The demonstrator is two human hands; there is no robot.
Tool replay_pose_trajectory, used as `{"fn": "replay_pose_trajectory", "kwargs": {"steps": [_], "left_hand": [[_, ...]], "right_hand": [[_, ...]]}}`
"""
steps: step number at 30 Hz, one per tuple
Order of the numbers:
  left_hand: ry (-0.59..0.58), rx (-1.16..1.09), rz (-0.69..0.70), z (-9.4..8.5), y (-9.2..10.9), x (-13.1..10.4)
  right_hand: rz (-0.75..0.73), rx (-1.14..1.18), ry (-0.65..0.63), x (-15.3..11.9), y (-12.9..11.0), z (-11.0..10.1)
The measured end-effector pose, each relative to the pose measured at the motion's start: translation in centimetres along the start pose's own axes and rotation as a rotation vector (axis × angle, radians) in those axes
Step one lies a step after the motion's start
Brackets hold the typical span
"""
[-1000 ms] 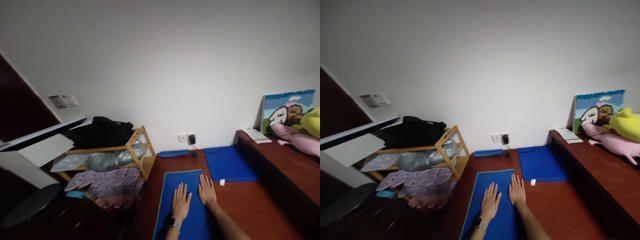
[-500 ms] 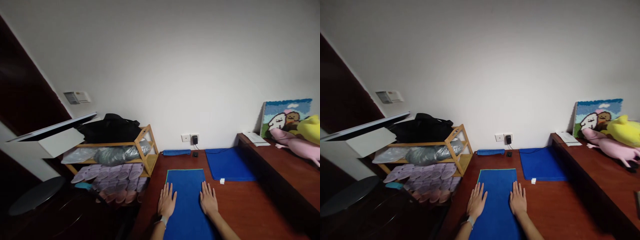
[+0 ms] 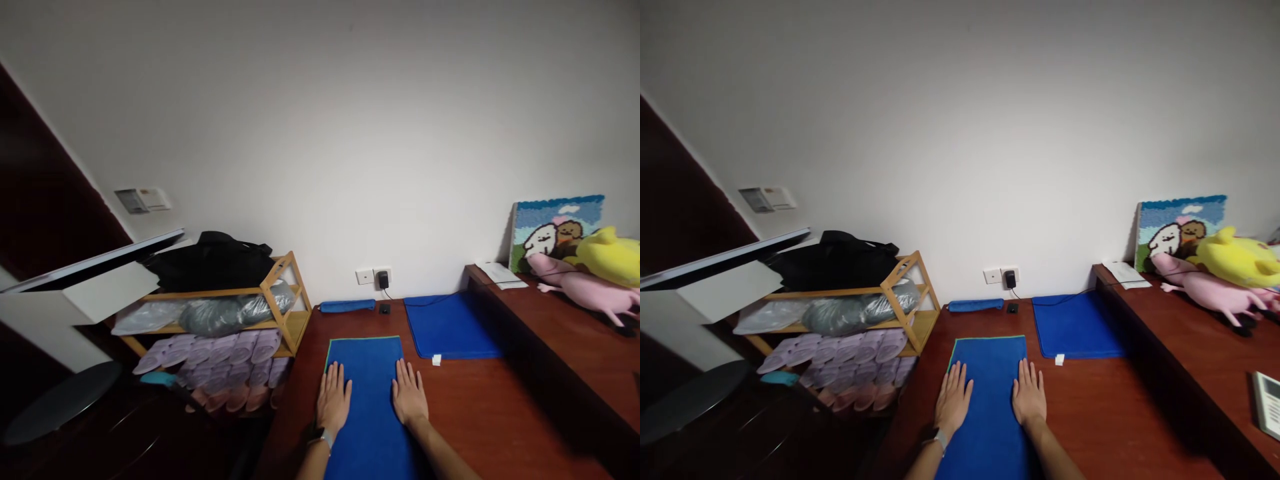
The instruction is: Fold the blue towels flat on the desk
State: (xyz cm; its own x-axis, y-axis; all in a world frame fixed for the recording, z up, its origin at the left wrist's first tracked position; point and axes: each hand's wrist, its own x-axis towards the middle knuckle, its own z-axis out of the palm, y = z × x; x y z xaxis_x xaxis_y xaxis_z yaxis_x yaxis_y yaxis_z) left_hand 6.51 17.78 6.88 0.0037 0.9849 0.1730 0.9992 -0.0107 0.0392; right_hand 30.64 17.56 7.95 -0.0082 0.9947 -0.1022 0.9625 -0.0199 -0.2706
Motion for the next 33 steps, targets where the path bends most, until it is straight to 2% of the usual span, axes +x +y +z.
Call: {"fn": "replay_pose_trajectory", "kwargs": {"steps": [2, 5, 7, 8, 10, 15, 17, 18, 20, 24, 29, 33], "left_hand": [[0.02, -0.057, 0.122, 0.3, 3.1, -0.1], [-0.018, -0.159, 0.285, 0.8, 8.3, -0.3], [-0.056, -0.194, 0.299, 1.1, 10.2, -0.5], [-0.069, -0.197, 0.283, 1.2, 10.3, -0.6], [-0.083, -0.18, 0.234, 1.2, 8.7, -1.1], [-0.073, -0.07, 0.0, 1.0, -0.6, -3.5], [-0.064, -0.053, -0.048, 0.8, -3.1, -4.2], [-0.061, -0.049, -0.056, 0.6, -3.7, -4.3], [-0.054, -0.043, -0.063, 0.4, -4.0, -4.4], [-0.051, -0.024, -0.08, 0.6, -3.0, -3.9], [-0.009, -0.016, -0.084, 1.3, -3.2, -3.5], [-0.004, 0.004, -0.069, 0.6, -3.3, -3.5]], "right_hand": [[-0.003, 0.008, 0.01, 0.0, 0.1, 0.0], [-0.023, 0.002, 0.014, 0.1, 0.2, 0.2], [-0.034, -0.01, 0.014, 0.2, 0.3, 0.3], [-0.032, -0.014, 0.017, 0.2, 0.4, 0.4], [-0.021, -0.009, 0.027, 0.3, 0.4, 0.6], [0.0, -0.003, 0.036, 0.3, 0.4, 1.2], [0.009, -0.021, 0.04, 0.5, 0.2, 1.1], [0.012, -0.032, 0.039, 0.6, 0.1, 0.9], [0.017, -0.051, 0.033, 0.8, -0.2, 0.5], [0.03, -0.057, 0.011, 0.4, -0.4, 0.0], [0.004, 0.008, 0.058, -3.0, 0.3, 1.9], [-0.011, 0.038, 0.065, -5.0, 0.5, 2.9]]}}
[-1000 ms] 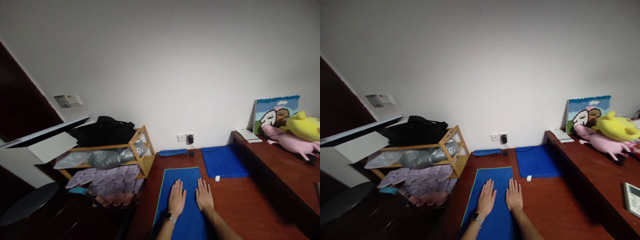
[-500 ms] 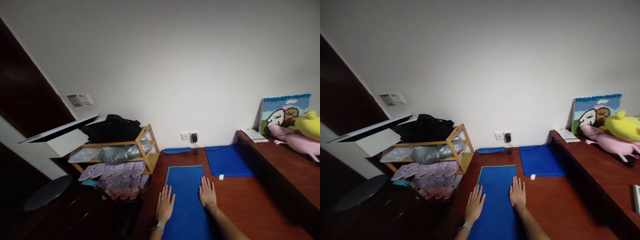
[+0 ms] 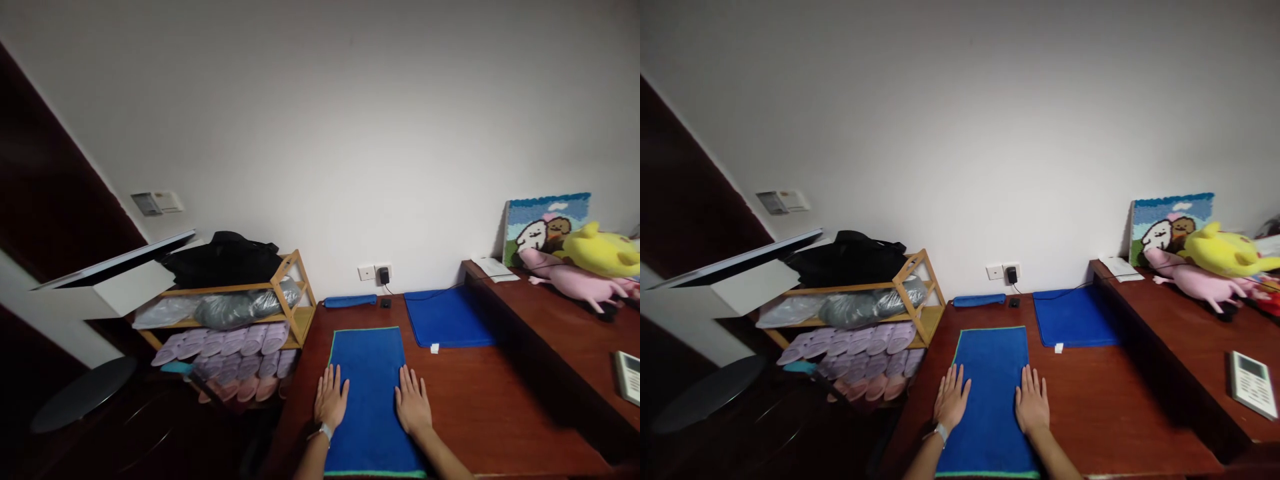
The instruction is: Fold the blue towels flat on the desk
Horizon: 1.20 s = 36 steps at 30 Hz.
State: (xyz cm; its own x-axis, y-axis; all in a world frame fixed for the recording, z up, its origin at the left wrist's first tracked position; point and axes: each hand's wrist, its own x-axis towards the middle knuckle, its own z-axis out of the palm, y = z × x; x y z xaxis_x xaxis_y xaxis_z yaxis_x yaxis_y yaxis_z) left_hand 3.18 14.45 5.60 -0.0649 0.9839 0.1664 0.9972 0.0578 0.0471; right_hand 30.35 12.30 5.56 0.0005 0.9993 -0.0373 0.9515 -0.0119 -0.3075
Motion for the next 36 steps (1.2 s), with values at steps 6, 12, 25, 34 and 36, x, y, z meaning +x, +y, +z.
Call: {"fn": "replay_pose_trajectory", "kwargs": {"steps": [6, 12, 25, 34, 36], "left_hand": [[0.044, -0.098, 0.311, -0.8, 7.4, -2.4], [-0.137, -0.167, 0.321, -0.8, 12.6, -4.1], [-0.03, -0.038, 0.002, -0.1, -4.2, -7.3], [0.015, -0.014, -0.001, -0.9, -3.4, -7.5], [0.044, -0.024, 0.02, -1.4, -1.4, -7.9]], "right_hand": [[-0.004, -0.007, -0.001, 0.0, -0.3, -0.6], [-0.018, -0.031, -0.024, 0.1, -0.3, -1.0], [-0.014, 0.042, 0.007, -2.3, -0.8, -2.2], [-0.041, 0.076, -0.016, -7.0, -0.3, -0.4], [-0.044, 0.08, -0.014, -7.0, -0.4, -0.8]]}}
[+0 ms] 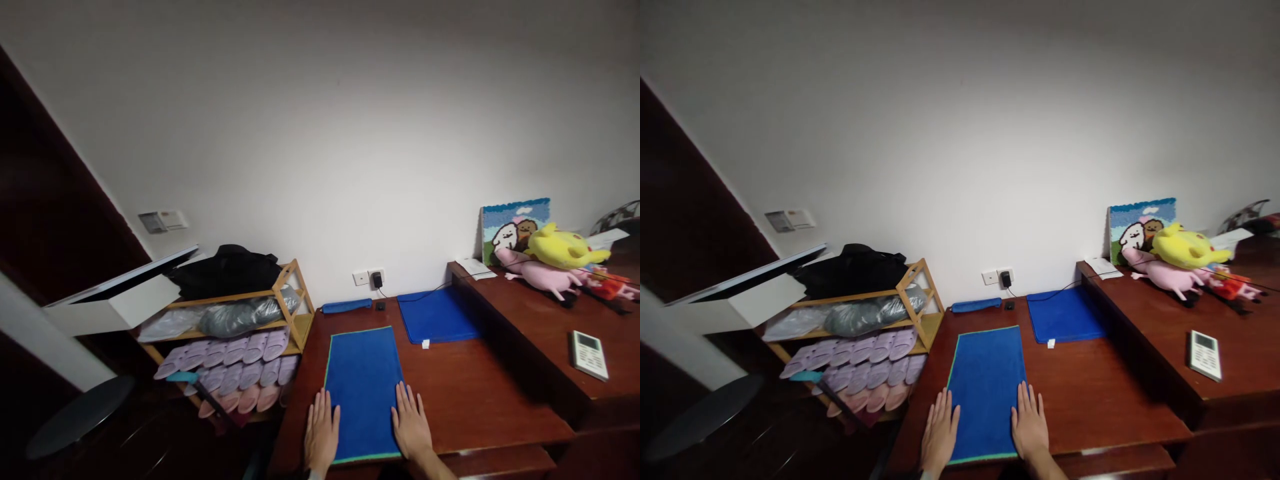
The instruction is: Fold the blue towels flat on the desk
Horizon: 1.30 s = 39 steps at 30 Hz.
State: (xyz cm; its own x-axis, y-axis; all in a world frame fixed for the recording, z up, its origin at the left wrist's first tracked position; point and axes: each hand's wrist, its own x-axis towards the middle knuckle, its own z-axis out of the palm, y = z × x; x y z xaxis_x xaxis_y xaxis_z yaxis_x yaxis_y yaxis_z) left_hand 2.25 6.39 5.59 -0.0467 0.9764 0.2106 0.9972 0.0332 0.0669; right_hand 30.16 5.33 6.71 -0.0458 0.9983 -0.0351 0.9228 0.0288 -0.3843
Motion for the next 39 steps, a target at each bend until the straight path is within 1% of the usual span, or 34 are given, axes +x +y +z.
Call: {"fn": "replay_pose_trajectory", "kwargs": {"steps": [2, 5, 6, 7, 8, 9, 10, 11, 13, 16, 17, 19, 20, 21, 23, 27, 31, 33, 35, 39], "left_hand": [[-0.012, -0.046, 0.098, -0.3, 3.7, -0.3], [-0.103, -0.149, 0.367, -0.4, 10.5, -0.8], [-0.129, -0.176, 0.408, -0.3, 12.4, -0.9], [-0.153, -0.197, 0.425, -0.2, 13.8, -1.0], [-0.175, -0.209, 0.415, 0.0, 14.5, -1.1], [-0.193, -0.214, 0.386, 0.1, 14.6, -1.1], [-0.207, -0.21, 0.35, 0.2, 14.1, -1.2], [-0.214, -0.198, 0.314, 0.2, 12.9, -1.3], [-0.202, -0.152, 0.24, 0.2, 9.4, -1.8], [-0.137, -0.07, 0.116, 0.1, 3.1, -2.9], [-0.118, -0.052, 0.083, 0.0, 1.3, -3.4], [-0.094, -0.037, 0.039, 0.1, -1.4, -4.2], [-0.086, -0.037, 0.031, 0.1, -2.2, -4.5], [-0.079, -0.039, 0.026, 0.2, -2.7, -4.8], [-0.063, -0.04, 0.015, 0.5, -3.0, -5.1], [-0.045, -0.04, 0.011, 0.9, -2.7, -5.0], [-0.034, -0.052, 0.02, 0.7, -2.5, -4.8], [-0.047, -0.056, 0.027, 0.4, -2.6, -4.8], [-0.064, -0.064, 0.041, -0.1, -2.8, -4.8], [-0.097, -0.064, 0.049, -0.9, -3.4, -5.1]], "right_hand": [[0.003, -0.003, 0.002, 0.0, -0.1, -0.3], [-0.016, -0.041, -0.016, -0.1, -0.1, -0.3], [-0.033, -0.056, -0.023, -0.1, -0.1, -0.2], [-0.051, -0.066, -0.027, -0.1, 0.0, 0.0], [-0.065, -0.069, -0.027, -0.1, 0.1, 0.1], [-0.073, -0.065, -0.021, 0.0, 0.1, 0.3], [-0.071, -0.057, -0.012, 0.0, 0.2, 0.5], [-0.061, -0.05, 0.0, 0.0, 0.2, 0.5], [-0.038, -0.044, 0.021, 0.0, 0.2, 0.6], [-0.013, -0.032, 0.042, -0.1, 0.1, 0.5], [-0.01, -0.025, 0.046, -0.1, 0.1, 0.5], [-0.009, -0.015, 0.046, -0.1, 0.1, 0.4], [-0.008, -0.014, 0.042, -0.1, 0.1, 0.3], [-0.008, -0.015, 0.034, 0.0, 0.0, 0.2], [-0.005, -0.026, 0.014, -0.2, -0.1, -0.3], [-0.011, -0.05, 0.006, -1.8, -0.2, -0.7], [-0.044, -0.019, 0.03, -4.4, 0.5, 0.1], [-0.05, -0.006, 0.028, -5.2, 1.0, 0.7], [-0.056, 0.002, 0.032, -5.4, 1.3, 1.1], [-0.073, 0.021, 0.064, -5.0, 1.6, 1.8]]}}
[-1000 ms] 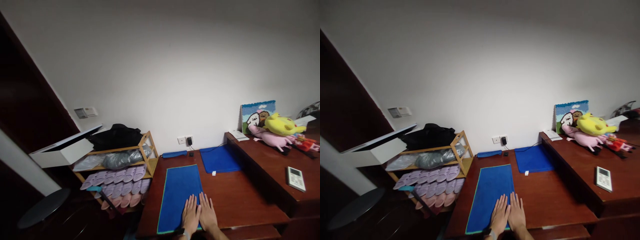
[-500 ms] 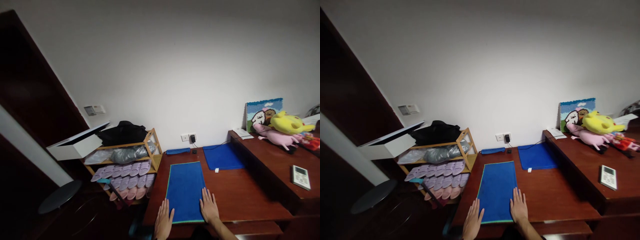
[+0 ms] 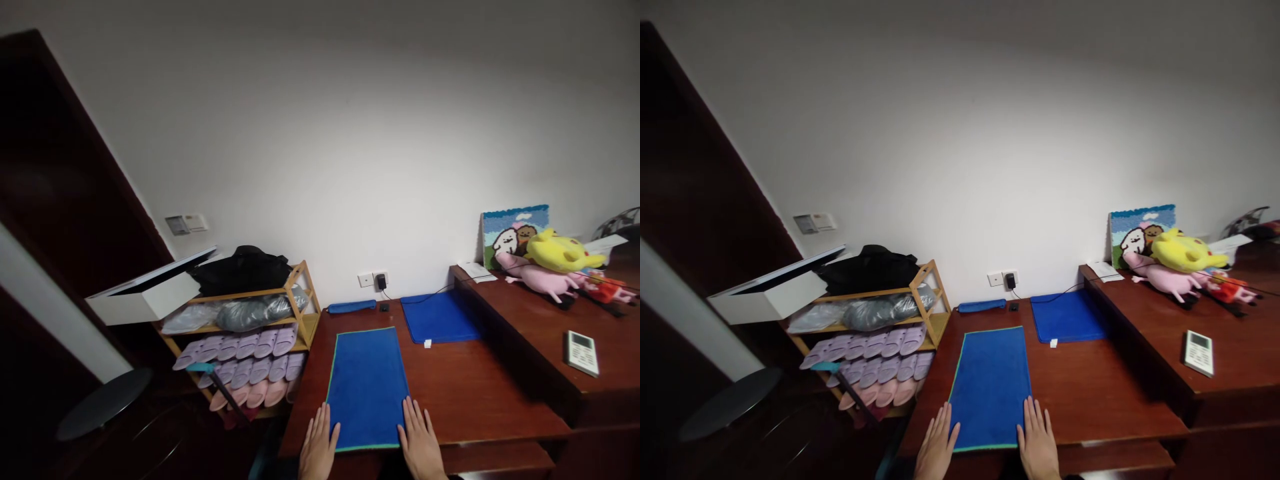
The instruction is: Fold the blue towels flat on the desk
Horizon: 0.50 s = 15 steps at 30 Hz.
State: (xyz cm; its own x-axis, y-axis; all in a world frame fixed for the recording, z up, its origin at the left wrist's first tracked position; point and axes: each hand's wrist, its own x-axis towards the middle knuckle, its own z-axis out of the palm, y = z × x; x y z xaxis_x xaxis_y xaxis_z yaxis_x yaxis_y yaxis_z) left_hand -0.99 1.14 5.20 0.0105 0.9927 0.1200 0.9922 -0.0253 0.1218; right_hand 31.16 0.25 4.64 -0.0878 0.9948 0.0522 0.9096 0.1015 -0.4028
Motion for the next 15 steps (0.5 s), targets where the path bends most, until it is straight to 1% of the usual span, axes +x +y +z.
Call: {"fn": "replay_pose_trajectory", "kwargs": {"steps": [4, 8, 10, 12, 15], "left_hand": [[-0.052, 0.04, -0.007, -1.0, -0.5, -0.2], [-0.116, 0.111, -0.027, -2.2, -0.7, 0.3], [-0.132, 0.143, -0.044, -2.6, -0.9, 0.7], [-0.138, 0.171, -0.061, -2.7, -1.1, 0.9], [-0.131, 0.205, -0.079, -2.5, -1.7, 1.0]], "right_hand": [[-0.001, 0.011, -0.011, 0.1, 0.1, -0.3], [-0.02, 0.048, -0.071, -0.5, 0.2, -1.3], [-0.043, 0.072, -0.097, -0.9, 0.2, -1.5], [-0.068, 0.097, -0.112, -1.1, 0.1, -1.0], [-0.076, 0.124, -0.106, -1.2, 0.1, 1.0]]}}
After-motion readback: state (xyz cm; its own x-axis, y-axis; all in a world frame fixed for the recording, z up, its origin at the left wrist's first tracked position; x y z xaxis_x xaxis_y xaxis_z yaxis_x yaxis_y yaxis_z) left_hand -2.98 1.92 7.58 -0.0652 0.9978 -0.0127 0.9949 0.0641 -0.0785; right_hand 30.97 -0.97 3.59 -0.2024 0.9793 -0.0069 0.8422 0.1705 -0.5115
